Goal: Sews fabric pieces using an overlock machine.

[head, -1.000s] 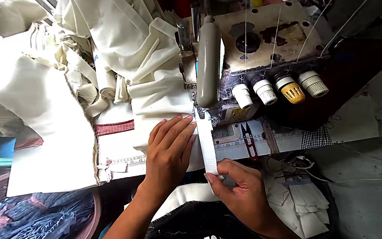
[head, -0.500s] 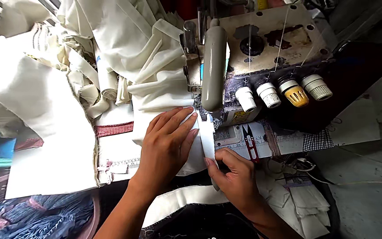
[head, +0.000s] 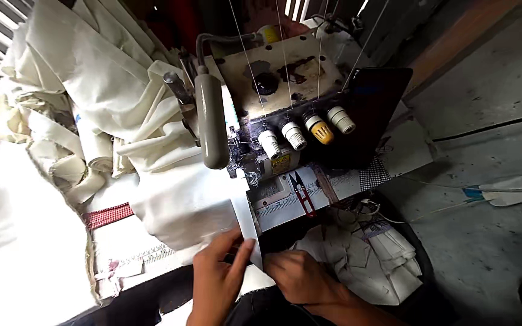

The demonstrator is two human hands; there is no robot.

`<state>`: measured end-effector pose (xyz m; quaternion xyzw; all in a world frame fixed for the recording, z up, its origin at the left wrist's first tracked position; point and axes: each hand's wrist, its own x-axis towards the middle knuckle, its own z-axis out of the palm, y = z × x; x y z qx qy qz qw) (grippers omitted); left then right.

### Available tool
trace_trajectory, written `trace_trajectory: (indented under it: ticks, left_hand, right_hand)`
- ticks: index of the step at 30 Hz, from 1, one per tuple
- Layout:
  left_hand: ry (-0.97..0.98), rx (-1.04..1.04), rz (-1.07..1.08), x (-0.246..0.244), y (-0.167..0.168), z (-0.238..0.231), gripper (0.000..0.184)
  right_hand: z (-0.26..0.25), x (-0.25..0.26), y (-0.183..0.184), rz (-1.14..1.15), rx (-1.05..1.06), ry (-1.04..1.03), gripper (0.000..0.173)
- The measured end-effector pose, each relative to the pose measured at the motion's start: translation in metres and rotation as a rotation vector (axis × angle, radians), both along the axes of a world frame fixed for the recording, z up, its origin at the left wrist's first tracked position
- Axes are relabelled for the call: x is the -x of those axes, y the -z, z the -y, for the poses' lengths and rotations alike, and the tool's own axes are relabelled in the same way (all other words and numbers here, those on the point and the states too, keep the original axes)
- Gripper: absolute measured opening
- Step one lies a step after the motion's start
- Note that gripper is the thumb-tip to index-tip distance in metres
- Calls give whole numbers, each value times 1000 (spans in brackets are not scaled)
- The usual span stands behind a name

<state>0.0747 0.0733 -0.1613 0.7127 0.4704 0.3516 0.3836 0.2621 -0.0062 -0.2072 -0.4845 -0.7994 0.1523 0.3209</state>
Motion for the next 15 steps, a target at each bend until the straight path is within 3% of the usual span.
trace_trajectory:
  ticks: [4,6,8,9,10,12,15]
  left_hand:
    - [-111,107,90,-4,7,10,14]
    - [-77,195,189,3,-4,7,12]
    - [25,346,419,9,-15,5,16]
    - [76,448,551,10,-19,7,21]
    - [112,564,671,10,-23,9,27]
    - [107,756,827,4,-23,14,27]
    - [-19,708,734,-7,-5,27,8]
  right_hand:
    - [0,-20,-6,32,257,-273,15]
    - [-19,-36,-15,-100,268,-226,30]
    - [-44,-42,-30,-378,215,-119,55]
    - [-55,-36,-34,-545,165,-42,55]
    - [-65,-24,-35,-685,120,62,44]
    - [-78,5,-33,-853,205,207,36]
    - [-71,27,-31,-1053,487,176,36]
